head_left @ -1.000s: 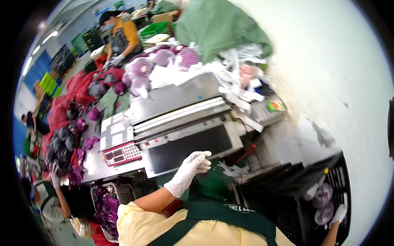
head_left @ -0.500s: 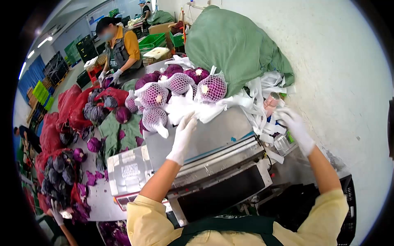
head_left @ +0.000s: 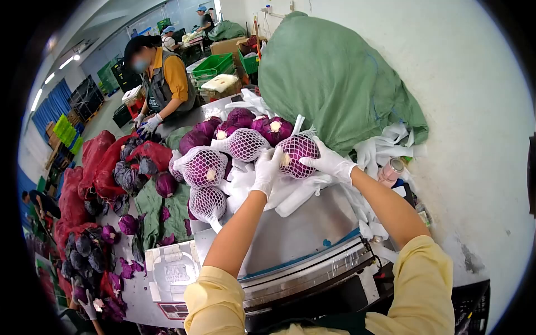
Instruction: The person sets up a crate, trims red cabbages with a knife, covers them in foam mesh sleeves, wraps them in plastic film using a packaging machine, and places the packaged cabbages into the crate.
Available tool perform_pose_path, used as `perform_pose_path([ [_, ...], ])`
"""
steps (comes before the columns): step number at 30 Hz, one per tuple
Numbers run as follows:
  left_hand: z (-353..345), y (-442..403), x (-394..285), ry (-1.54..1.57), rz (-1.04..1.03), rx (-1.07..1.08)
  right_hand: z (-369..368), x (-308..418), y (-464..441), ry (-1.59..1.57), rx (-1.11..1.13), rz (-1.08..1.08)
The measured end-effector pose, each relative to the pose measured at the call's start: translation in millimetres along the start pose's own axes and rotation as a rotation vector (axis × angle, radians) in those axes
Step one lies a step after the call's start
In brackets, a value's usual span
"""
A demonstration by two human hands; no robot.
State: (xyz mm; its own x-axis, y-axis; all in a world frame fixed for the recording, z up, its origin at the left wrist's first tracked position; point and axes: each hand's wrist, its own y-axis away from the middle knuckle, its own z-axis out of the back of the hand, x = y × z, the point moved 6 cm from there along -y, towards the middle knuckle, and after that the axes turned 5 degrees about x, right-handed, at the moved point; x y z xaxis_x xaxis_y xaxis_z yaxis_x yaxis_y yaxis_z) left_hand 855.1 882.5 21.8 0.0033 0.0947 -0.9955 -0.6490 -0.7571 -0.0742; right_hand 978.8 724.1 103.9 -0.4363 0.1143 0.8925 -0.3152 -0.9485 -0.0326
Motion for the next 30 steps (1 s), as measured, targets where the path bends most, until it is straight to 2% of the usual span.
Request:
perform_pose_path([
  [1,-3,-3,-2,-0.157,-0.052,0.013,-4,1,0,0.044,0.018,0.074],
  [2,-4,0,-3,-0.345,-0.083,-0.008,-3,-6,2,0.084,-0.025,0.006],
  [3,-10,6,-9,-0.351,-0.075,-0.005,-8,-9,3,0.075,-0.023,0.001],
  [5,-10,15,-31,-0.566,-0.018,-0.209,-8,-7,4,0.053,-0.100,0.031],
  [6,-15,27,-52,-0.354,0.030,-0.093,-9,-1,11,0.060,-0.097,0.033],
  [7,-20,39,-70,-0.147,0.099,0.004,-8,2,23,0.157,-0.231,0.073],
  [8,-16,28,-49,-0.017,0.144,-0.011,-6,-3,25,0.162,-0.218,0.089],
  [10,-13,50,-78,0.267,0.154,0.086,4,12,33,0.108,-0.194,0.118],
  [11,-7,98,-138,0.136,0.151,0.033,9,24,47,0.053,-0.180,0.125],
  [12,0,107,-152,0.119,0.123,0.107,10,23,48,0.145,-0.213,0.141],
  [13,17,121,-164,0.109,0.083,0.163,13,44,53,-0.234,-0.117,0.369],
  [15,36,122,-167,0.159,0.144,0.188,12,67,67,-0.319,-0.070,0.466],
  [16,60,137,-169,0.365,-0.004,-0.098,-1,102,83,-0.360,0.002,0.419],
  [17,53,155,-179,0.597,0.069,-0.131,-18,128,98,-0.404,0.063,0.357],
  [18,39,150,-180,0.677,0.054,0.036,-21,125,97,-0.474,0.054,0.375],
  [19,37,178,-165,0.762,0.077,0.159,-61,113,95,-0.592,0.207,0.290],
  [20,47,193,-136,0.797,0.173,0.079,-74,99,98,-0.533,0.202,0.278],
  [21,44,197,-140,0.819,0.192,0.071,-70,93,95,-0.463,0.185,0.281],
  [22,45,231,-124,0.771,0.303,-0.112,-100,75,105,-0.617,0.258,0.073],
  [23,44,238,-109,0.824,0.345,-0.142,-118,45,99,-0.545,0.310,0.075],
  [26,41,265,-54,0.984,0.408,-0.155,-143,21,113,-0.651,0.360,-0.029],
  [27,37,266,-53,1.004,0.424,-0.130,-139,20,111,-0.624,0.354,-0.075],
  [28,38,277,-45,0.811,0.358,-0.182,-140,15,119,-0.592,0.359,-0.144],
  [29,43,286,-44,0.529,0.290,-0.183,-135,19,120,-0.362,0.319,-0.055],
  [30,48,284,-51,0.461,0.252,-0.112,-134,18,118,-0.458,0.299,-0.098],
])
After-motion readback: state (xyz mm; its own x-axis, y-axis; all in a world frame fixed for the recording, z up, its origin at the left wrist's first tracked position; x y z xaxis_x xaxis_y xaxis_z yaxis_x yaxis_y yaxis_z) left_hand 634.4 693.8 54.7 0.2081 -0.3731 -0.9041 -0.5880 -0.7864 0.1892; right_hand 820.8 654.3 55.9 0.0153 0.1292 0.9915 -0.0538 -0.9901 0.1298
